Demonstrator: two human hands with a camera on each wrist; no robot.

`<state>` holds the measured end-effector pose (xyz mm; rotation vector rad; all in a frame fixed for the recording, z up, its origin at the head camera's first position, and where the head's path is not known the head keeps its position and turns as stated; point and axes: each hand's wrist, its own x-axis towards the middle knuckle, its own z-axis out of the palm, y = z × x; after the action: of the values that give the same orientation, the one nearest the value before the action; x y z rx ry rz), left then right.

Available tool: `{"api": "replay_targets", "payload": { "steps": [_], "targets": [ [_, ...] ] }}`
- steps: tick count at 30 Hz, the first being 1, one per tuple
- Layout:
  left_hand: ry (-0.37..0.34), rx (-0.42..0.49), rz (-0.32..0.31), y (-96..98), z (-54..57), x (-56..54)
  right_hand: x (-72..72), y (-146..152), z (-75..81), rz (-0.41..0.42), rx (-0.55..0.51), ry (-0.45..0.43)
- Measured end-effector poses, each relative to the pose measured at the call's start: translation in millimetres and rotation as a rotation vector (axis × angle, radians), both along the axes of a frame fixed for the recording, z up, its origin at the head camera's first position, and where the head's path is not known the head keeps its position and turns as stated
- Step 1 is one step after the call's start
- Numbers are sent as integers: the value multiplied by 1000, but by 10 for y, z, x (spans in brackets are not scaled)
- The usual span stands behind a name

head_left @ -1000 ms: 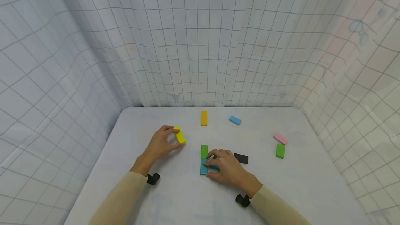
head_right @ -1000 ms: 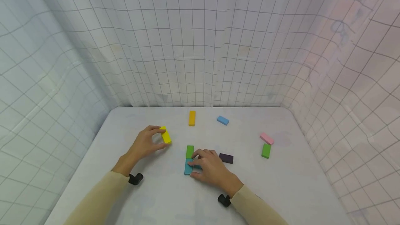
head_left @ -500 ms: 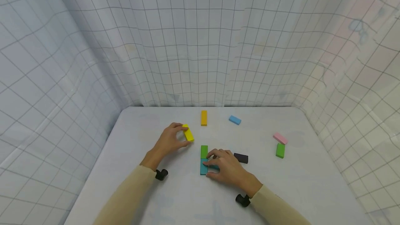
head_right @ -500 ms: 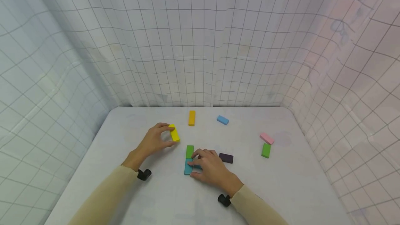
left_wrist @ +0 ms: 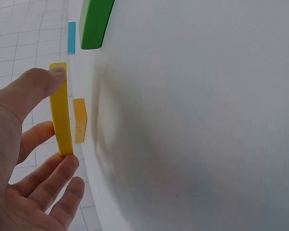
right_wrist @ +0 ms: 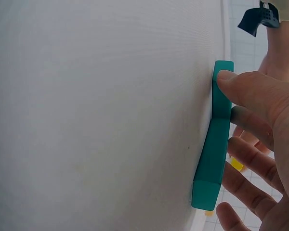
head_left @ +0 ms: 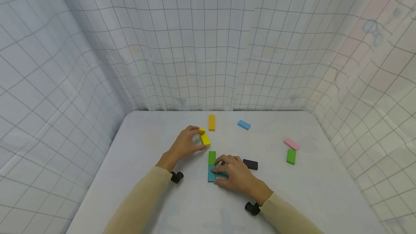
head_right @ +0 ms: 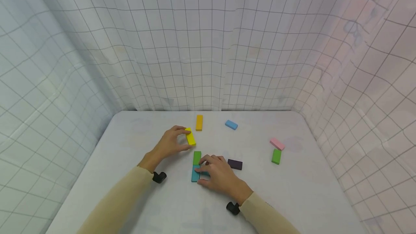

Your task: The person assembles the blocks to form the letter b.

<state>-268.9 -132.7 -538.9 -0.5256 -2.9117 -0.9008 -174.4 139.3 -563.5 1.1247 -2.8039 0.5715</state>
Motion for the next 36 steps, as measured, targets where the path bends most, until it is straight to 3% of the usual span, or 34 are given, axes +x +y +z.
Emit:
{"api": "replay_targets", "payload": {
  "steps": [11, 20, 32, 33, 36],
  "targets": [
    [-71, -29, -5, 172, -109, -131, 2, 2, 25, -5, -9, -20],
    [-107, 12, -41, 211, -122, -150, 7, -2, 19, -4, -4, -8],
    [-129, -6, -94, 202, -126, -189, 12, -12, 30, -5, -9, -13],
    [-136, 0, -102, 191, -141, -209, 12, -12, 31, -5, -10, -12],
    [-102, 10, -130, 137, -337, -333, 9, -12, 35, -4, -10, -10]
  ]
}}
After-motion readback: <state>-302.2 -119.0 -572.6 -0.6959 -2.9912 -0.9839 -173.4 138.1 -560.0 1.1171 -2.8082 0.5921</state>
